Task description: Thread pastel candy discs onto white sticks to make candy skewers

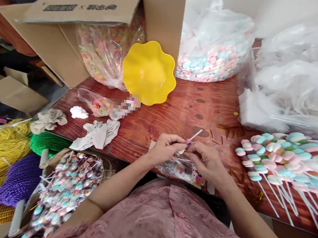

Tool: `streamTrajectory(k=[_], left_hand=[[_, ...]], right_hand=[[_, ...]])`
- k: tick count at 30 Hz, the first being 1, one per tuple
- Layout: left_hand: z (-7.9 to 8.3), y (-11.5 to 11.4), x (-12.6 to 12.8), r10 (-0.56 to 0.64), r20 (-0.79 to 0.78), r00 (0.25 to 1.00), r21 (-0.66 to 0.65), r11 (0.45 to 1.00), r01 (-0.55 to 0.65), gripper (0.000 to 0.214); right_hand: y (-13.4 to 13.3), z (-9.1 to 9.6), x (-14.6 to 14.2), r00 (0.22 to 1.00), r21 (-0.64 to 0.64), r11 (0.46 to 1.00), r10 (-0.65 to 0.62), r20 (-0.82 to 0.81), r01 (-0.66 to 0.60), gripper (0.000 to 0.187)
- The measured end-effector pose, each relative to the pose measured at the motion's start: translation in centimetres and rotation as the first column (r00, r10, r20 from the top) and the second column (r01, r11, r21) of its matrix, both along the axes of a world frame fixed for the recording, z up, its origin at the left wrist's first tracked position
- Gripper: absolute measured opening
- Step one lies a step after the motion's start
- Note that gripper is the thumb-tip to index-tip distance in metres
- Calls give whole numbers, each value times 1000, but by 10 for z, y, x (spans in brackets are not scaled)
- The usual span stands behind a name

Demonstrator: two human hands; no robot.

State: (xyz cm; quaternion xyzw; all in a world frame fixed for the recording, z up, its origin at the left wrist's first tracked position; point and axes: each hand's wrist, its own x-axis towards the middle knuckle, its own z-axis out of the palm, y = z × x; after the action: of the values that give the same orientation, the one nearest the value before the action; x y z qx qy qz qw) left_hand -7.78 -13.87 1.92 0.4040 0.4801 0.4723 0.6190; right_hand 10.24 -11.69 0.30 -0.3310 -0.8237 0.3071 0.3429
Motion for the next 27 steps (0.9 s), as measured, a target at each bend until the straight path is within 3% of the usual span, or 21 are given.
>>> streamTrajectory(k=[3,5,8,13,17,20,27], left_hand=[[1,0,-1,44,86,995,-62,997,-39,25],[2,0,1,41,105,994,-50,998,-36,25],[2,0,5,28,95,995,-55,998,-23,27],[-2,-1,15,42,98,994,-129,991,-29,37],[-6,-2,26,-16,90,996,-3,1000,17,26],[-7,-4,28,4,91,996,71,997,-11,19],[-9,-11,15,33,16,999,73,997,-34,21]], right_hand=[[-2,5,6,999,-164,985,42,-25,-45,17],[-4,7,11,999,-195,980,34,-43,-42,18],[-10,8,22,998,-152,988,-16,-58,7,17],[-23,15,34,961,-83,976,-213,-174,201,11],[-22,21,18,965,54,981,-173,-197,187,22],[-15,18,6,958,38,978,-191,-216,203,23],[-13,4,-4,953,-41,973,-229,-200,226,15]])
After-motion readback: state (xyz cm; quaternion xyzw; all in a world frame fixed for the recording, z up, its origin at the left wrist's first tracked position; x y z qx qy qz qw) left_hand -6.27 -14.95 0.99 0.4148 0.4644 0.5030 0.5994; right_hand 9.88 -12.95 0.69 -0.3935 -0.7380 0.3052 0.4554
